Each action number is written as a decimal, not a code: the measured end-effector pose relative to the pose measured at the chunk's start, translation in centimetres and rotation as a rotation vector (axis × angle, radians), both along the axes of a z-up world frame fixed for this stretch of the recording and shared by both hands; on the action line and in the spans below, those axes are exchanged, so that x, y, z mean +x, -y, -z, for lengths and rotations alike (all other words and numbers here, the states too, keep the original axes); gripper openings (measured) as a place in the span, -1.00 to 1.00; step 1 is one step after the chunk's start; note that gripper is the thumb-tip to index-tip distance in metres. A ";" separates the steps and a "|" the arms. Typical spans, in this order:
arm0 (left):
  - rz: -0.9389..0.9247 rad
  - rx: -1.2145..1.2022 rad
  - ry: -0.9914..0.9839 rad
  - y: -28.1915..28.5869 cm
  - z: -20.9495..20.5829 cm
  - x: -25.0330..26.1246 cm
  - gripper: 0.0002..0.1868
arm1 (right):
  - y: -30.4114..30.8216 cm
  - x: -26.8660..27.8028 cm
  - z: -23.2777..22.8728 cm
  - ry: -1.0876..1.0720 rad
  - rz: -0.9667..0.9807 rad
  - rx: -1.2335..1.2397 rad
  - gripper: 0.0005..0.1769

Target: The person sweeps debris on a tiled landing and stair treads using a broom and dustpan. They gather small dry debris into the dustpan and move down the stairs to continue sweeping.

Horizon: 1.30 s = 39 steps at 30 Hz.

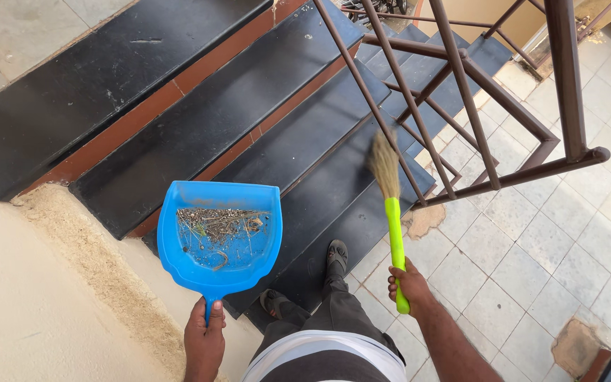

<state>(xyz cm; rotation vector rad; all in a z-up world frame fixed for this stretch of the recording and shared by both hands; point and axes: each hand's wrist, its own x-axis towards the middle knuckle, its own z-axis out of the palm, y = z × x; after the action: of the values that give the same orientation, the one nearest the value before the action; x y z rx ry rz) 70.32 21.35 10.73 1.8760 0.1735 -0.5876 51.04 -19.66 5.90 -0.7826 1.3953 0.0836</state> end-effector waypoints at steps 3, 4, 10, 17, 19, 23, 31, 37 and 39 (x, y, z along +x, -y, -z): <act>0.004 -0.003 -0.025 1.4 -0.3 -0.5 -0.65 | 1.7 3.1 -0.2 0.128 0.160 0.042 -0.66; 0.012 -0.020 -0.007 2.0 -0.4 -0.4 -0.65 | 1.5 3.6 -0.6 0.163 0.177 0.103 -0.70; -0.051 -0.033 -0.011 6.0 -0.4 -0.8 -0.66 | -1.7 2.5 -2.4 0.030 -0.282 0.290 -0.69; -0.135 -0.034 -0.029 11.0 -1.1 -0.9 -0.64 | 4.4 6.7 2.1 0.007 -0.384 0.463 -0.60; -0.160 -0.052 0.021 12.3 -1.3 -0.9 -0.63 | 5.8 8.7 1.4 -0.062 -0.512 0.466 -0.58; -0.247 0.007 0.071 14.5 -1.2 -1.0 -0.64 | 8.8 12.4 -5.1 -0.024 -1.071 0.206 -0.49; -0.596 -0.060 0.102 14.2 -0.2 -3.3 -0.65 | 17.2 14.7 -27.6 -0.164 -1.644 -0.004 0.03; -0.848 0.015 0.129 11.2 0.0 -5.3 -0.66 | 13.6 20.6 -31.9 0.119 -1.474 0.126 0.13; -0.944 0.004 0.179 10.6 0.4 -5.5 -0.67 | 10.3 23.6 -30.2 0.354 -1.471 0.215 0.18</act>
<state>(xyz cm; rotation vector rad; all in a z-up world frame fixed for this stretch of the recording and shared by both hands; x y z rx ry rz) 64.82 10.74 10.37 1.6011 0.8741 0.2282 74.65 -29.92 36.13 -1.4030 0.2375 1.1422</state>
